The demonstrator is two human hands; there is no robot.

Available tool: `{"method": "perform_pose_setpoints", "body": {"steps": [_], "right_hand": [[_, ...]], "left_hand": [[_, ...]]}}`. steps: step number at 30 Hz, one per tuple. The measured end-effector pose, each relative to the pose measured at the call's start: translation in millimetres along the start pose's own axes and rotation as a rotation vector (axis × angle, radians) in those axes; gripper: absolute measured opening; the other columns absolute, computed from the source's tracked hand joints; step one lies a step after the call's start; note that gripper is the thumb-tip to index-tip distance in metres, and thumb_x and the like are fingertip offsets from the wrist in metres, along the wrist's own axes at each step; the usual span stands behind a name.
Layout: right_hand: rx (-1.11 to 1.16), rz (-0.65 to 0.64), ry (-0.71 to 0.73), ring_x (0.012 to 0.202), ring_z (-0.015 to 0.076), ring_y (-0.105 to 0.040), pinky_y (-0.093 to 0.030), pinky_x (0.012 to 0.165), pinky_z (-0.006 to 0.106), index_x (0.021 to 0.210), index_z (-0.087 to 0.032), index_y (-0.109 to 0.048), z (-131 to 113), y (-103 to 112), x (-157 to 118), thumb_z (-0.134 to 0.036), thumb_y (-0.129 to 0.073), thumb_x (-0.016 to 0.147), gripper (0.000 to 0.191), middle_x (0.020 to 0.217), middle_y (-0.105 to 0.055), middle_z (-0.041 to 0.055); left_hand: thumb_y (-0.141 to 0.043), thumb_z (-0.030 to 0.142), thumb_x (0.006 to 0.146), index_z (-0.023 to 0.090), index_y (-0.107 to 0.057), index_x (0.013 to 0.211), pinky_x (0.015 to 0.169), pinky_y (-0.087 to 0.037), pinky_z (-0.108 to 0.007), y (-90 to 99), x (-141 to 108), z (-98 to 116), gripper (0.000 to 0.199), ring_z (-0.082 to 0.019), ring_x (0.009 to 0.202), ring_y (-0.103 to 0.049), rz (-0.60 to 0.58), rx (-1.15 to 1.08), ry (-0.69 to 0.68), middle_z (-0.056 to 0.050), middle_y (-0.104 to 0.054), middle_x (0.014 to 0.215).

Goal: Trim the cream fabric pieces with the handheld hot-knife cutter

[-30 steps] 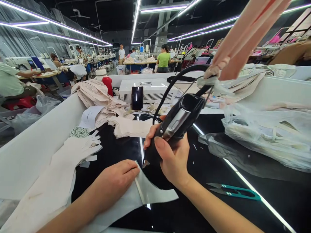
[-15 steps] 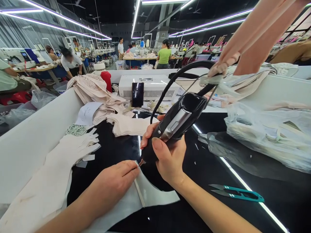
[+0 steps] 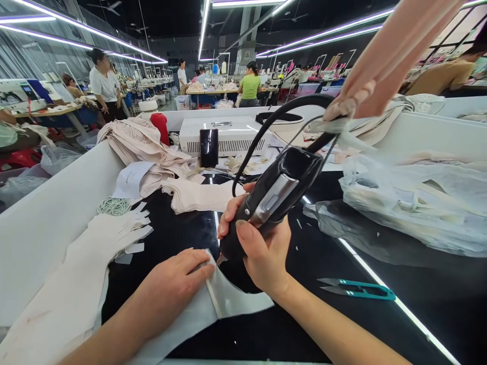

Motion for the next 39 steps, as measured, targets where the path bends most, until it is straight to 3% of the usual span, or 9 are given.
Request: {"method": "perform_pose_setpoints", "body": {"steps": [8, 13, 18, 21, 27, 39], "right_hand": [[-0.004, 0.001, -0.02, 0.057, 0.0125, -0.061, -0.056, 0.053, 0.028, 0.107, -0.028, -0.051, -2.1, 0.2, -2.3, -0.044, -0.08, 0.087, 0.039, 0.08, -0.065, -0.0048], [0.0, 0.023, 0.014, 0.054, 0.0128, -0.058, -0.053, 0.05, 0.028, 0.101, -0.027, -0.051, -12.2, 6.1, -1.8, -0.051, -0.085, 0.083, 0.045, 0.076, -0.063, -0.0053], [0.018, 0.023, 0.009, 0.055, 0.0119, -0.058, -0.053, 0.049, 0.026, 0.101, -0.026, -0.053, -13.9, 8.0, -4.3, -0.049, -0.086, 0.083, 0.044, 0.076, -0.064, -0.0049], [0.021, 0.012, 0.019, 0.056, 0.012, -0.059, -0.054, 0.051, 0.026, 0.101, -0.026, -0.053, -13.7, 6.9, -6.5, -0.045, -0.084, 0.085, 0.04, 0.078, -0.064, -0.005], [0.001, -0.002, -0.008, 0.058, 0.0122, -0.06, -0.054, 0.054, 0.028, 0.1, -0.026, -0.052, -12.3, 1.4, -9.3, -0.028, -0.077, 0.086, 0.029, 0.078, -0.063, -0.0055], [-0.076, -0.014, 0.0, 0.06, 0.0126, -0.062, -0.055, 0.056, 0.029, 0.099, -0.025, -0.051, -12.3, -0.8, -12.7, -0.024, -0.072, 0.088, 0.024, 0.081, -0.062, -0.0047]], "left_hand": [[-0.035, 0.008, 0.11, 0.015, -0.061, 0.128, 0.108, -0.058, -0.045, 0.7, -2.2, -2.1, 0.032, -0.022, 0.116, -0.07, -0.032, 0.003, -0.03, -0.011, -0.069, 0.129], [-0.042, 0.009, 0.11, 0.013, -0.062, 0.124, 0.117, -0.05, -0.05, 15.0, 3.9, 7.0, 0.025, -0.023, 0.122, -0.066, 0.041, -0.001, -0.059, -0.011, -0.07, 0.126], [-0.042, 0.013, 0.11, 0.015, -0.065, 0.119, 0.102, -0.061, -0.039, 10.9, 10.9, 17.3, 0.024, -0.019, 0.1, -0.069, -0.044, -0.109, -0.002, -0.008, -0.069, 0.108], [-0.043, 0.013, 0.11, 0.016, -0.065, 0.119, 0.093, -0.064, -0.036, 3.1, 6.8, 17.1, 0.024, -0.02, 0.1, -0.069, -0.091, -0.119, 0.023, -0.008, -0.068, 0.11], [-0.045, 0.01, 0.108, 0.015, -0.064, 0.122, 0.092, -0.065, -0.036, 4.1, -1.5, 16.3, 0.024, -0.022, 0.104, -0.069, -0.039, -0.122, -0.007, -0.01, -0.068, 0.117], [-0.043, 0.0, 0.098, 0.017, -0.064, 0.127, 0.094, -0.065, -0.039, 3.6, -5.4, 16.1, 0.039, -0.024, 0.108, -0.07, -0.026, -0.072, -0.036, -0.012, -0.068, 0.122]]}}
Point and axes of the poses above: each hand's wrist, its own x-axis towards the middle knuckle, its own y-axis out of the back of the hand, z = x × y, the point moved 5 cm from there along x, towards the middle knuckle
